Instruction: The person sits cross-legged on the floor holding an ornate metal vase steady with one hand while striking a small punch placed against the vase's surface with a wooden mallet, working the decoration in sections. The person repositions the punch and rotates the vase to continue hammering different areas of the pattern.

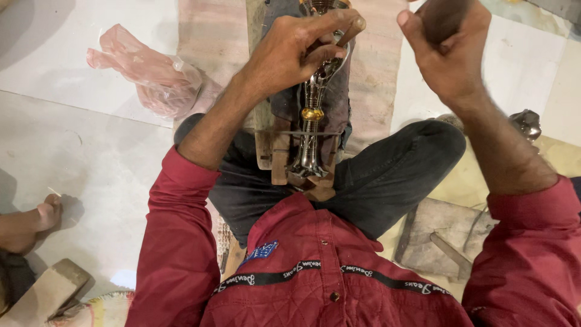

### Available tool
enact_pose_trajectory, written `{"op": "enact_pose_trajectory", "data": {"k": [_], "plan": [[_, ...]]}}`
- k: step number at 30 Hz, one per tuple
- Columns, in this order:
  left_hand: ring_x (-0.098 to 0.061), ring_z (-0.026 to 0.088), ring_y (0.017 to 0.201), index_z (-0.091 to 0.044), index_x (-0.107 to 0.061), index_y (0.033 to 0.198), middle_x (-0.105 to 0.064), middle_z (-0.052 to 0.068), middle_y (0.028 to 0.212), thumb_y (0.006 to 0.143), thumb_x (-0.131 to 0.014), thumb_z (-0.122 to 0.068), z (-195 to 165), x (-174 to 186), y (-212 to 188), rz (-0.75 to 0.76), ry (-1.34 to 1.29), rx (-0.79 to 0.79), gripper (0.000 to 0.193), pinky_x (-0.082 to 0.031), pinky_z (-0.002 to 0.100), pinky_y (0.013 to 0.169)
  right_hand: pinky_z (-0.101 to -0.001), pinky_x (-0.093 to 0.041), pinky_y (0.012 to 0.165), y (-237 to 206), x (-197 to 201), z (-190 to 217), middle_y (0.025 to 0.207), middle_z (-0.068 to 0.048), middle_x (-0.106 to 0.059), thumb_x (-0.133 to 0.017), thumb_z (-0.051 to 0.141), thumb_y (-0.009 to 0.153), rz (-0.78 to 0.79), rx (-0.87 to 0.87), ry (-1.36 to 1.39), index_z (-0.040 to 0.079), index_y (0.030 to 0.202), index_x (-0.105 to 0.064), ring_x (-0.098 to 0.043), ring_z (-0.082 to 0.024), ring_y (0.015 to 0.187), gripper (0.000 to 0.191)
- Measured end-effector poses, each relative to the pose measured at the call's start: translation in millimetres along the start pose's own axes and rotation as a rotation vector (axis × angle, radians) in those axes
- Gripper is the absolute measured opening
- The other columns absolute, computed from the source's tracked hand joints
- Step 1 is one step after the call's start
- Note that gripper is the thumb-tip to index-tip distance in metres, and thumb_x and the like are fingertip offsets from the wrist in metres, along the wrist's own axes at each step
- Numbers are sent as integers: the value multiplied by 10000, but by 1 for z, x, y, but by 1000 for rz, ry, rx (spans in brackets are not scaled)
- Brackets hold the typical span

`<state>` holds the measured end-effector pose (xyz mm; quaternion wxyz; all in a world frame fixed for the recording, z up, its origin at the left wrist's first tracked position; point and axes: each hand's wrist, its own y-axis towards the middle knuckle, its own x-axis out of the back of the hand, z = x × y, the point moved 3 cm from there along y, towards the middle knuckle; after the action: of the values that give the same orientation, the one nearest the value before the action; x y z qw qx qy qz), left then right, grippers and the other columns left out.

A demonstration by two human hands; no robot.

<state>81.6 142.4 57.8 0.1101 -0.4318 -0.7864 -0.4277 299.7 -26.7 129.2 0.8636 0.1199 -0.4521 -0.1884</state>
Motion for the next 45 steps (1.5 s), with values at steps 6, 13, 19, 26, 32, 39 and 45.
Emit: {"op": "enact_pose_trajectory", "data": {"k": [6,13,19,26,32,39,45], "plan": [[-784,177,870,-157,-573,1485,-784,81,1015,1020,-833,-139,6,-3,-2,-32,6,-62,533,-634,326,742,-437,-547,779,-7,0,2,887,-154,-693,-709,-16,858,51,179,-445,12,1173,-664,-703,-333,814,319],[-808,173,969,-149,-578,1438,-782,75,1097,1040,-778,-105,4,-21,-36,-324,-234,118,447,-663,305,825,-471,-528,690,-12,-12,-5,855,-161,-678,-837,214,991,347,14,-547,14,1100,-605,-678,-343,737,325],[-776,204,1083,-78,-578,1409,-743,144,1193,1005,-756,11,-9,-45,-46,-608,-271,165,451,-661,331,911,-457,-494,593,1,-8,5,876,-158,-700,-791,191,975,321,51,-676,23,1117,-640,-686,-336,704,267],[-776,161,1114,-70,-566,1432,-773,95,1167,996,-765,39,-17,-49,-41,-713,-257,194,491,-695,292,937,-389,-498,620,25,14,32,852,-88,-721,-778,129,900,251,304,-887,102,1125,-774,-693,-249,713,227],[-764,200,1111,-30,-553,1412,-747,151,1195,1005,-727,35,-18,-49,-44,-693,-198,176,448,-655,343,942,-401,-459,514,42,22,41,717,-170,-651,-696,169,1092,395,35,-374,-45,1013,-714,-603,-275,557,229],[-797,198,1044,-68,-602,1359,-767,117,1114,1006,-747,22,-17,-48,-46,-627,-125,242,393,-679,315,890,-394,-481,501,44,19,47,670,-178,-649,-742,332,1048,455,45,-566,-47,901,-725,-604,-283,513,407],[-801,170,1000,-105,-583,1406,-780,89,1092,997,-767,-7,-14,-47,-44,-603,-127,239,460,-662,296,855,-335,-465,548,44,16,53,679,-95,-650,-675,175,1002,360,368,-764,47,1024,-766,-600,-203,546,159]]}}
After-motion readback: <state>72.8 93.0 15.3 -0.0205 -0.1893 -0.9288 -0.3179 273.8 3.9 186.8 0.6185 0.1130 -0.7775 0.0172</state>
